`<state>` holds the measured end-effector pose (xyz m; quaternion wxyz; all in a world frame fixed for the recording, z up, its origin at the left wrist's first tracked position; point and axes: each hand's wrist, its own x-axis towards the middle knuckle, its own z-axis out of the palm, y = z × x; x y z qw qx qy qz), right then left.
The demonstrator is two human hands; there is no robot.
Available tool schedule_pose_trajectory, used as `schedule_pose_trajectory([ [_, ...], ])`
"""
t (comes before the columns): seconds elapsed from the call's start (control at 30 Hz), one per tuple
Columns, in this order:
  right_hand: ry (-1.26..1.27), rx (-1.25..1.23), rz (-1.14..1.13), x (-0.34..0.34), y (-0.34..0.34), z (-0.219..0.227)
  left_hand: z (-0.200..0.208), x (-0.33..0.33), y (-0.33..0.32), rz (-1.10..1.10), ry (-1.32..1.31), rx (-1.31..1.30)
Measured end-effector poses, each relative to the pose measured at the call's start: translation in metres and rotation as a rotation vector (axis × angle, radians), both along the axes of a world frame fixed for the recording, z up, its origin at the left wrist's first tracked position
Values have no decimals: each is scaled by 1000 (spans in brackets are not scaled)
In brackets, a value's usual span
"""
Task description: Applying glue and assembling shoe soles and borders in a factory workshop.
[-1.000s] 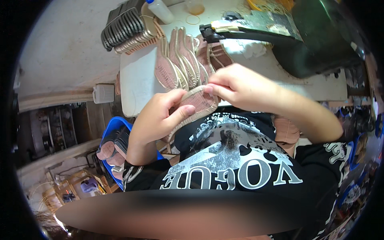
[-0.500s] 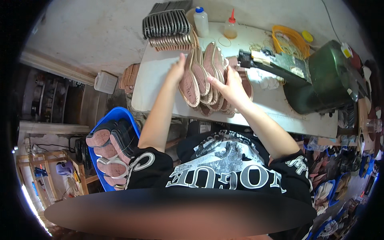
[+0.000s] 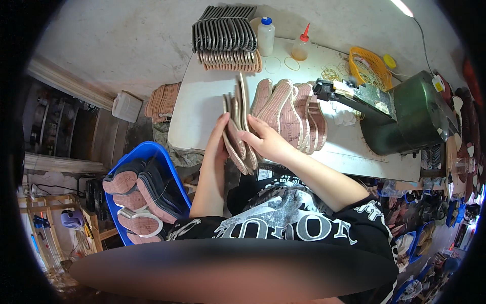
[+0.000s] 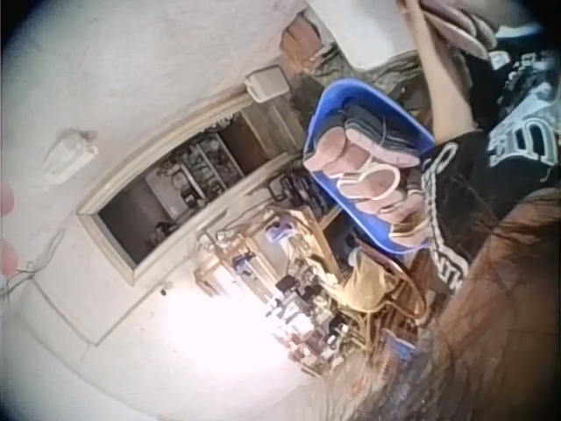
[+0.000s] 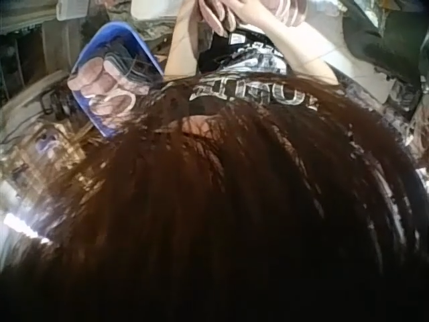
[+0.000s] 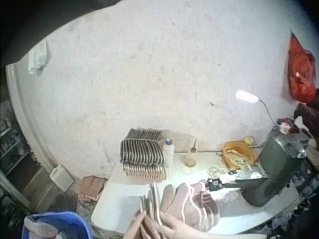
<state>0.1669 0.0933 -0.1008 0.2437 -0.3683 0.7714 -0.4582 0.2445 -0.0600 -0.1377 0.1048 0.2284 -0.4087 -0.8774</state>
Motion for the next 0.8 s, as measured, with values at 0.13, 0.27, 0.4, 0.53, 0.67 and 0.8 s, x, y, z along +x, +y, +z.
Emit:
schedule_pose_trajectory([
  [0.13, -370, -71, 149, 11, -18, 40, 13, 22, -6, 181, 154, 41],
  [0.27, -150, -40, 137, 11, -28, 17, 21, 20, -25, 108, 95, -161],
  [0.4, -293, 87, 23, 7, -33, 7, -18, 23, -87, 8, -298, -741],
  [0.53, -314, -40, 203, 15, -32, -1, 8, 19, -86, -61, -387, -807],
  [0.67, -365, -43, 144, 15, -36, -2, 10, 16, -80, -169, -234, -692],
  [0.8, -134, 6, 258, 21, -31, 5, 19, 32, -90, -204, -169, -299],
])
